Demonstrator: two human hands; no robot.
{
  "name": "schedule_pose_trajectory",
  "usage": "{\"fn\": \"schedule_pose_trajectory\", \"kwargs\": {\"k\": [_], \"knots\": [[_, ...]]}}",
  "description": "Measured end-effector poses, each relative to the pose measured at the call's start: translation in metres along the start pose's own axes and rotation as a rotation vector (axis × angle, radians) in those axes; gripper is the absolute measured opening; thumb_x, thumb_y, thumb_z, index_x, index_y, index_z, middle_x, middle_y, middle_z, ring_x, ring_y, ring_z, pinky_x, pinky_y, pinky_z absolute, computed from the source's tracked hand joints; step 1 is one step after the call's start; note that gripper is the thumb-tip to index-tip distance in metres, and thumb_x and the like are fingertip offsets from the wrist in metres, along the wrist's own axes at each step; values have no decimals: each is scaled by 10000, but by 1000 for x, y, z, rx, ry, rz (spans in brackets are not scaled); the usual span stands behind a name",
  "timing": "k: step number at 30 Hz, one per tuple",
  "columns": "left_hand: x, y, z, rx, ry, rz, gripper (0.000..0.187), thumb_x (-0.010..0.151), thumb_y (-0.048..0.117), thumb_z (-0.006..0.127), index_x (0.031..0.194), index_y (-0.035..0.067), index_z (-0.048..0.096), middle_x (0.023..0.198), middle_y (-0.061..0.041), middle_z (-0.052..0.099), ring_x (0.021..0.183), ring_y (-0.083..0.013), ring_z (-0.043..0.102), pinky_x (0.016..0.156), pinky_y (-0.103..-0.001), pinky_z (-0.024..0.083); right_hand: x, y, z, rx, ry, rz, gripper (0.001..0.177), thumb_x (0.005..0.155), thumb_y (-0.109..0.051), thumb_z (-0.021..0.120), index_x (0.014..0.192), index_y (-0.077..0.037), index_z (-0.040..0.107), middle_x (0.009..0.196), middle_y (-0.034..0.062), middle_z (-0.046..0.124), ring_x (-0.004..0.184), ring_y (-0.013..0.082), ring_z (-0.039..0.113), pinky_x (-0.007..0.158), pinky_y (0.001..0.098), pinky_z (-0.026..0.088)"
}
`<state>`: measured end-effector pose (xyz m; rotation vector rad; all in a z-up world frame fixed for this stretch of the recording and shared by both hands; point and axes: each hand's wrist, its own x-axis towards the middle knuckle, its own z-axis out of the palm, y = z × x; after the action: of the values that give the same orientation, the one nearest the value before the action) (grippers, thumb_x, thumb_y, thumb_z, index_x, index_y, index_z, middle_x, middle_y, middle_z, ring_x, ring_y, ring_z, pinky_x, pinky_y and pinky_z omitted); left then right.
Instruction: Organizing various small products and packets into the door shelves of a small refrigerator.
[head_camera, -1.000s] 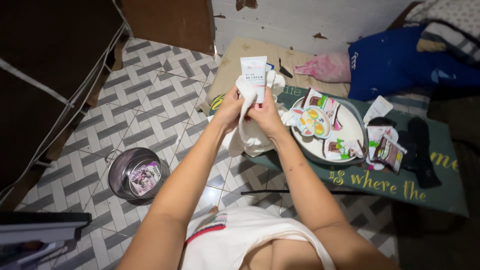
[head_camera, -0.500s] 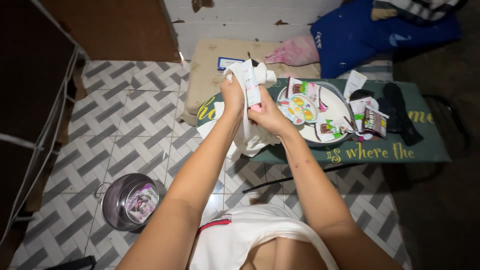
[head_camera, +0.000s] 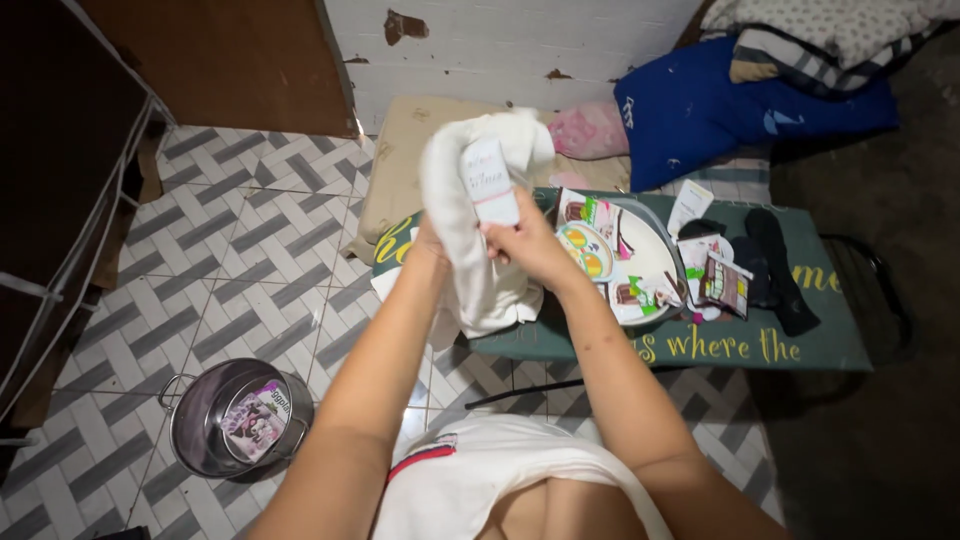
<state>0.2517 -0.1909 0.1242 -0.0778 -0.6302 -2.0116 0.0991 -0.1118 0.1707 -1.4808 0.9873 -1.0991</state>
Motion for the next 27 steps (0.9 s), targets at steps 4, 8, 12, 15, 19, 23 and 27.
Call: {"fn": "schedule_pose_trajectory", "kwargs": {"k": [4, 8, 12, 15, 19, 23, 27], "knots": [[12, -2, 1, 256, 172, 100, 502, 921, 274, 724, 1337, 24, 595, 1142, -134, 711, 930, -256, 726, 763, -404, 613, 15, 42, 8, -319, 14, -320, 386, 911, -47, 662, 1249, 6, 484, 957, 74, 640, 768, 107, 657, 648, 261, 562], [24, 1, 0, 606, 618, 320, 320, 921, 208, 706, 1137, -28, 687, 943, -84, 722, 772, -181, 692, 655, -355, 564, 14, 5, 18, -209, -98, 2, 367, 910, -92, 656, 1211, 7, 472, 806, 53, 595, 625, 104, 584, 506, 261, 476], [36, 5, 9, 785, 867, 440, 293, 931, 263, 682, 903, -24, 733, 770, -40, 712, 659, -117, 638, 574, -330, 520, 15, -6, 8, -172, -177, 41, 370, 900, -76, 616, 1221, -1, 447, 784, 42, 606, 606, 100, 596, 479, 261, 468], [37, 4, -7, 963, 831, 558, 295, 946, 239, 687, 828, -30, 713, 707, -28, 679, 642, -86, 588, 564, -315, 501, 14, -7, 6, -208, -149, 106, 382, 890, -73, 654, 1200, 3, 444, 776, 40, 597, 597, 97, 594, 476, 263, 471], [32, 11, 0, 1111, 722, 627, 303, 967, 225, 694, 798, -26, 687, 671, -6, 638, 638, -63, 540, 548, -296, 465, 9, -9, -6, -229, -197, 67, 365, 911, -75, 662, 1196, 13, 450, 774, 44, 578, 583, 104, 572, 474, 270, 472], [25, 16, 19, 1202, 597, 467, 297, 987, 229, 673, 812, -11, 692, 647, 19, 601, 624, -51, 509, 540, -280, 432, 7, -15, -26, -244, -218, 186, 336, 937, -93, 675, 1168, 15, 456, 758, 36, 586, 592, 98, 578, 495, 275, 483], [25, 29, 26, 1317, 416, 370, 207, 945, 187, 667, 903, -1, 742, 704, 26, 674, 683, -38, 594, 594, -262, 495, 2, -37, -42, -197, -345, 234, 285, 922, -83, 651, 1153, -9, 501, 747, 29, 592, 588, 102, 575, 486, 285, 471]]}}
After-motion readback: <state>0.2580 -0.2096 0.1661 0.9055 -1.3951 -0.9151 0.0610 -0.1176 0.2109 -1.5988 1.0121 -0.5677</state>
